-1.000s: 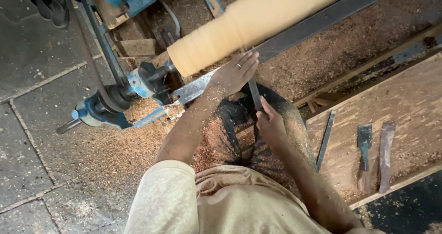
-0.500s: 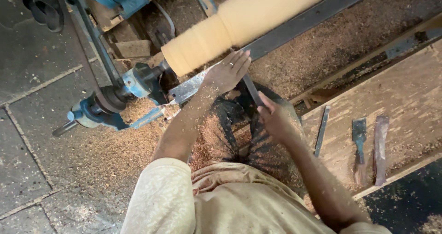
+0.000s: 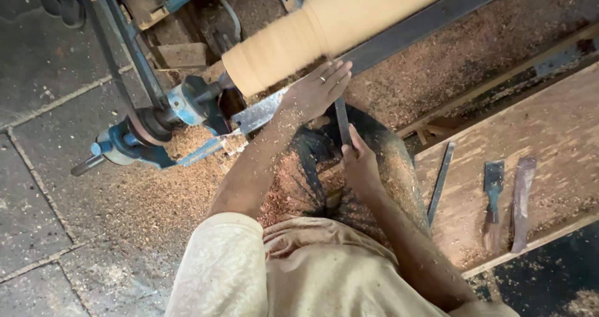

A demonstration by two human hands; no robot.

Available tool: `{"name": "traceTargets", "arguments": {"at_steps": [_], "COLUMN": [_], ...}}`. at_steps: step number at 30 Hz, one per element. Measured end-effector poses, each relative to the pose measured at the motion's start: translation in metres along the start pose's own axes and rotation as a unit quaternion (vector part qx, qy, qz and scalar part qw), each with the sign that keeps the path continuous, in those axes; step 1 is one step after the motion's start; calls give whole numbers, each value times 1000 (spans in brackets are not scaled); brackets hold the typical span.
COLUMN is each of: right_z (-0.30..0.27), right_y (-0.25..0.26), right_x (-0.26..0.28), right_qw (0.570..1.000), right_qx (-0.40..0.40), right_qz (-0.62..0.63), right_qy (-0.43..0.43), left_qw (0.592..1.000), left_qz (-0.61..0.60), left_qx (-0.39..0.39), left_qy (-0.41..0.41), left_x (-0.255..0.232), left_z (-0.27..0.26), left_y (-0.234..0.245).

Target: The person uses a chisel to shape a cylindrical piece of wood mounted on a lathe. They hold the tool against the spinning wood to carve a decorative profile, creating wood shavings.

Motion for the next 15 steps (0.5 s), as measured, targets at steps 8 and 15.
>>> {"name": "traceTargets", "arguments": {"at_steps": [8,15], "right_z": [11,15], "right_y": [4,12], "right_x": [2,-7], "right_qw": [999,1000], "right_qx": [-1,-15], "right_qz": [37,-15], "right_qy": [3,4], "left_qw": [999,999], "left_qz": [-41,-8], "left_qx": [-5,5], "left_qy": [15,30], "left_x": [4,0], "left_z": [3,8], "left_y": [2,-8]}}
Point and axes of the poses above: each hand's wrist, its own z-axis towards the middle knuckle, its own y-axis out of the back of the hand, x = y × z, the point moved 4 cm from there along z, towards the middle knuckle, and after that the axes turned 7 degrees about x, right-handed, at the moved point
